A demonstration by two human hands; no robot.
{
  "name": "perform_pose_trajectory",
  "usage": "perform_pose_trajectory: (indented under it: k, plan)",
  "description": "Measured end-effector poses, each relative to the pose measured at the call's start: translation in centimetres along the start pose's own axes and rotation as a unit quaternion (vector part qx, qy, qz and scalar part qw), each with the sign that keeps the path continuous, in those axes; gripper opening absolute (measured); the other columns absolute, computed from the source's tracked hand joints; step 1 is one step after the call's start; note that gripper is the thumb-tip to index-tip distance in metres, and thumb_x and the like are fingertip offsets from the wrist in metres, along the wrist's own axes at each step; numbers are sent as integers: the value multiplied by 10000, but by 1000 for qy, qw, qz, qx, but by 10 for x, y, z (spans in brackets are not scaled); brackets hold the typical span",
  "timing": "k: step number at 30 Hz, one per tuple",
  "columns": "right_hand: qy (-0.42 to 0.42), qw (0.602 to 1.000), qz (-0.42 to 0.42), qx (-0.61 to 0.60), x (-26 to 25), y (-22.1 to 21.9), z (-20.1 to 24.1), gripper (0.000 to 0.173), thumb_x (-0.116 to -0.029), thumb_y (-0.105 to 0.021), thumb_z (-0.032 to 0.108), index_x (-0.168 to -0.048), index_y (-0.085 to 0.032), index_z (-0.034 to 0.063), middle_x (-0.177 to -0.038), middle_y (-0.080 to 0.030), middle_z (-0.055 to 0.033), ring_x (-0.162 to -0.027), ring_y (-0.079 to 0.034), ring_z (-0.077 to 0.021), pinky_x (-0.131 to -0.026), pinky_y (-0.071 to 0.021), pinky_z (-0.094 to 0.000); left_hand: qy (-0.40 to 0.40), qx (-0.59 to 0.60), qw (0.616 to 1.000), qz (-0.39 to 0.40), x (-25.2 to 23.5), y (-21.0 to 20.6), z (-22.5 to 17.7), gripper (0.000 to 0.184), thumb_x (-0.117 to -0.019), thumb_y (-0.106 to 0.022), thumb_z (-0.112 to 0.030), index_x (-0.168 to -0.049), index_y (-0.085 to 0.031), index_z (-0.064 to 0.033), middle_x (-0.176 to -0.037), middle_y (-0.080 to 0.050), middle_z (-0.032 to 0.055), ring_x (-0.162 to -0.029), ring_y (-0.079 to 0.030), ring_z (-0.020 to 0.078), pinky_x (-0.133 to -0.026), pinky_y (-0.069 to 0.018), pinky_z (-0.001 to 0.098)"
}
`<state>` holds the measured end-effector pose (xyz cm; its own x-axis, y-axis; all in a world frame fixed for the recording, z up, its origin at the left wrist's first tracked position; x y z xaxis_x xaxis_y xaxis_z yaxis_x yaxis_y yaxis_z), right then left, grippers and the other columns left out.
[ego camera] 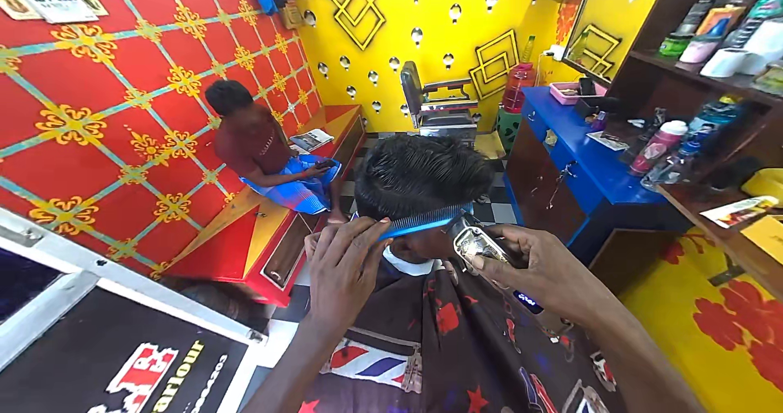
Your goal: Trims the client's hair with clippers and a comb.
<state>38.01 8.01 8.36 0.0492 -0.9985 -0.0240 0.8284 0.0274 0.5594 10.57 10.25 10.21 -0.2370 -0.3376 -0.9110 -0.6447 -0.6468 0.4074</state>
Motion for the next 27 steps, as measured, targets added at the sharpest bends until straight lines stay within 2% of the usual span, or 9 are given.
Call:
perform_pose_trajectory:
  k: [4, 7, 10, 13, 16, 18, 22, 24, 27]
  plan:
    - [5, 1000, 4, 26, -6, -6, 13, 560, -819, -730, 640, -1263, -702, 301, -919, -745, 100, -800, -707, -42, -717, -605, -281, -6, -2, 1000, -7, 0, 0, 1, 214, -984, -684, -286, -1184, -724, -222, -1150, -698, -17, -995, -606, 147, -864, -396, 385]
    - [57, 997, 19, 54, -8, -19, 30, 568, -826, -693, 680, -1261, -699, 315, -918, -726, 124, -792, -683, -10, -705, -592, -269, -14, 13, 1000, -7, 3, 0, 1, 227, -986, -684, -283, -1205, -707, -231, -1152, -689, -21, -1001, -606, 142, -869, -409, 373]
    - [144, 985, 84, 46, 3, -39, 38, 549, -874, -685, 641, -1251, -703, 242, -973, -739, 87, -850, -696, -32, -748, -608, -308, -54, 39, 997, 41, 16, 0, -1, 226, -1008, -654, -310, -1227, -679, -260, -1152, -687, -38, -1032, -621, 134, -909, -450, 371]
    - [176, 978, 111, 23, 23, -47, 30, 561, -895, -709, 570, -1280, -692, 162, -1008, -751, 29, -873, -712, -61, -759, -618, -318, -85, 53, 991, 91, 28, 3, 6, 218, -1034, -608, -330, -1231, -678, -269, -1165, -692, -51, -1053, -621, 120, -924, -438, 364]
    - [169, 982, 78, 4, 36, -43, 15, 601, -891, -711, 581, -1295, -684, 138, -1034, -756, 37, -881, -717, -44, -748, -625, -294, -94, 56, 990, 93, 14, 16, 15, 233, -1029, -610, -347, -1226, -689, -251, -1171, -693, -39, -1075, -616, 131, -932, -432, 378]
    - [156, 986, 58, -25, 43, -36, 13, 591, -890, -731, 538, -1296, -676, 112, -1057, -755, 36, -893, -721, -45, -754, -632, -278, -133, 30, 986, 96, -7, 26, 13, 251, -1043, -575, -347, -1233, -689, -229, -1172, -696, -11, -1063, -616, 163, -941, -408, 407]
    - [135, 985, 55, -94, 58, -29, 21, 570, -909, -752, 414, -1286, -635, 3, -1086, -742, -18, -874, -723, -95, -761, -633, -292, -227, -34, 962, 150, -48, 31, 1, 209, -1034, -547, -177, -1160, -708, -220, -983, -725, 13, -852, -657, 201, -912, -428, 475]
    - [123, 986, 54, -96, 63, -30, 22, 542, -911, -748, 377, -1278, -625, -2, -1074, -745, 10, -878, -721, -74, -773, -627, -273, -243, -50, 951, 185, -62, 28, 6, 216, -1023, -551, -120, -1139, -705, -218, -917, -694, 27, -825, -641, 219, -940, -412, 488]
    - [94, 991, 50, -86, 70, -30, 17, 507, -906, -750, 294, -1280, -610, -18, -1044, -751, 8, -848, -732, -94, -744, -638, -296, -242, -28, 951, 190, -63, 24, 30, 219, -1044, -544, -145, -1114, -740, -213, -871, -695, 30, -836, -662, 218, -965, -411, 493]
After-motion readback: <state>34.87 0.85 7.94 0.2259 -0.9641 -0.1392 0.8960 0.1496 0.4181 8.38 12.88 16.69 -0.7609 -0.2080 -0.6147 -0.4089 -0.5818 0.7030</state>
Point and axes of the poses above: each hand's wrist, its own x-axis away from the middle knuckle, its own y-axis out of the back of the hand, z = x × y, the point moved 7 cm from there along -x, towards the middle knuckle
